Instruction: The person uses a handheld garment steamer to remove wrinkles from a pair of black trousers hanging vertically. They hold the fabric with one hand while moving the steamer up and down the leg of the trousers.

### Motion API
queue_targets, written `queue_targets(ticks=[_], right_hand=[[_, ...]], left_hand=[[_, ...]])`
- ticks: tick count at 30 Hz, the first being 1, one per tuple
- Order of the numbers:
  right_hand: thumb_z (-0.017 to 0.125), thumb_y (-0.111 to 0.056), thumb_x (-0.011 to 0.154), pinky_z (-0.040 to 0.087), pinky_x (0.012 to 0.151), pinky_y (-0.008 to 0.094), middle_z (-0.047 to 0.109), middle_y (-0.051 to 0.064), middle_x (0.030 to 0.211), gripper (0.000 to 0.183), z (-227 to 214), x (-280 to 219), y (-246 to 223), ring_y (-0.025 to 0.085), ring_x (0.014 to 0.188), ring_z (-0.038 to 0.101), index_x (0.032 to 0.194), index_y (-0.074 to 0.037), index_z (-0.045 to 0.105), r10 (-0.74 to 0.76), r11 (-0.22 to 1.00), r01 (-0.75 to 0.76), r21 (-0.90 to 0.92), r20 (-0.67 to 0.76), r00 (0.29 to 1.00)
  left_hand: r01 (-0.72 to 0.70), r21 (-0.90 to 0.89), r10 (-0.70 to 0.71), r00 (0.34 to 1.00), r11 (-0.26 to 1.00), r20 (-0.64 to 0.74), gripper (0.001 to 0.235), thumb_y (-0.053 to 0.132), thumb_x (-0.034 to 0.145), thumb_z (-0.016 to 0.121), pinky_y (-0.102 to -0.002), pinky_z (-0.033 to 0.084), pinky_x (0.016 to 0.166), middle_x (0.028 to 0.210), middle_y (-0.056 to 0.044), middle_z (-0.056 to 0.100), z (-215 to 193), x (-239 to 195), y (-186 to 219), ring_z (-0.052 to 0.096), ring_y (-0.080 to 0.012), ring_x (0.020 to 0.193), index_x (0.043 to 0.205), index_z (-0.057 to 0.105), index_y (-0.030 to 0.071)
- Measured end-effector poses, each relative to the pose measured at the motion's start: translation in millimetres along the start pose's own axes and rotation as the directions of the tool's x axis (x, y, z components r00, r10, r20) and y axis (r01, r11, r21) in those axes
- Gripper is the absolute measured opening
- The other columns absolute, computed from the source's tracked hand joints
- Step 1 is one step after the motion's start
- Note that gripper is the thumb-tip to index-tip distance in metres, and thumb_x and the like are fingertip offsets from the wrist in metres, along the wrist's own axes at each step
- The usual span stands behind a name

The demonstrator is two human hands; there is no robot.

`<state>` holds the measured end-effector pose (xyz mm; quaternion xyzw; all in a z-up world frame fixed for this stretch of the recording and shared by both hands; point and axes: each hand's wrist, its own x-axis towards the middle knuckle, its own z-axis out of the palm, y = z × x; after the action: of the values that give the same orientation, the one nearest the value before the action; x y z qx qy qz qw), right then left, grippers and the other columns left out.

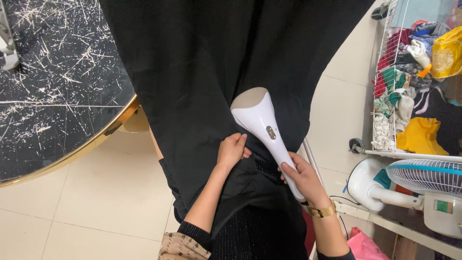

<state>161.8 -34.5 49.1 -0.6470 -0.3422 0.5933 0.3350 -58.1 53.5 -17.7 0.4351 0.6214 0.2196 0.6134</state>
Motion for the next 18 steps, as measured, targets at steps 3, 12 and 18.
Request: queue_targets(ticks=[3, 12, 18], right_hand=[[0.064, -0.011, 0.098, 0.059, 0.067, 0.039, 0.070, 0.026, 0.092, 0.048, -1, -3, -8, 0.027, 0.074, 0.068, 0.143, 0.006, 0.058, 0.020, 0.999, -0.021, -0.029, -0.021, 1.000], [0.066, -0.012, 0.097, 0.059, 0.064, 0.037, 0.070, 0.023, 0.091, 0.047, 22, 17, -44, 0.024, 0.071, 0.068, 0.139, 0.008, 0.057, -0.198, 0.980, 0.199, 0.002, -0.081, 0.977], [0.062, -0.015, 0.102, 0.058, 0.064, 0.033, 0.068, 0.020, 0.092, 0.045, 36, 32, -78, 0.020, 0.072, 0.066, 0.140, 0.008, 0.055, -0.328, 0.943, 0.332, 0.025, -0.089, 0.940]], left_hand=[[0.013, 0.013, -0.013, 1.000, 1.000, 0.018, 0.035, 0.028, 0.104, 0.052, -0.028, 0.059, 0.057, 0.068, -0.011, 0.077, -2, -1, 3, 0.076, -0.0191, 0.063, 0.083, 0.071, 0.007], [-0.007, -0.023, 0.008, 1.000, 1.000, 0.019, 0.035, 0.027, 0.105, 0.052, -0.028, 0.060, 0.055, 0.071, -0.015, 0.077, -3, -2, 4, 0.077, -0.0214, 0.064, 0.085, 0.071, 0.004], [0.002, -0.055, 0.000, 0.999, 0.998, 0.036, 0.035, 0.025, 0.105, 0.052, -0.028, 0.062, 0.056, 0.073, -0.016, 0.077, -6, -6, 4, 0.077, -0.0216, 0.065, 0.088, 0.071, 0.002]])
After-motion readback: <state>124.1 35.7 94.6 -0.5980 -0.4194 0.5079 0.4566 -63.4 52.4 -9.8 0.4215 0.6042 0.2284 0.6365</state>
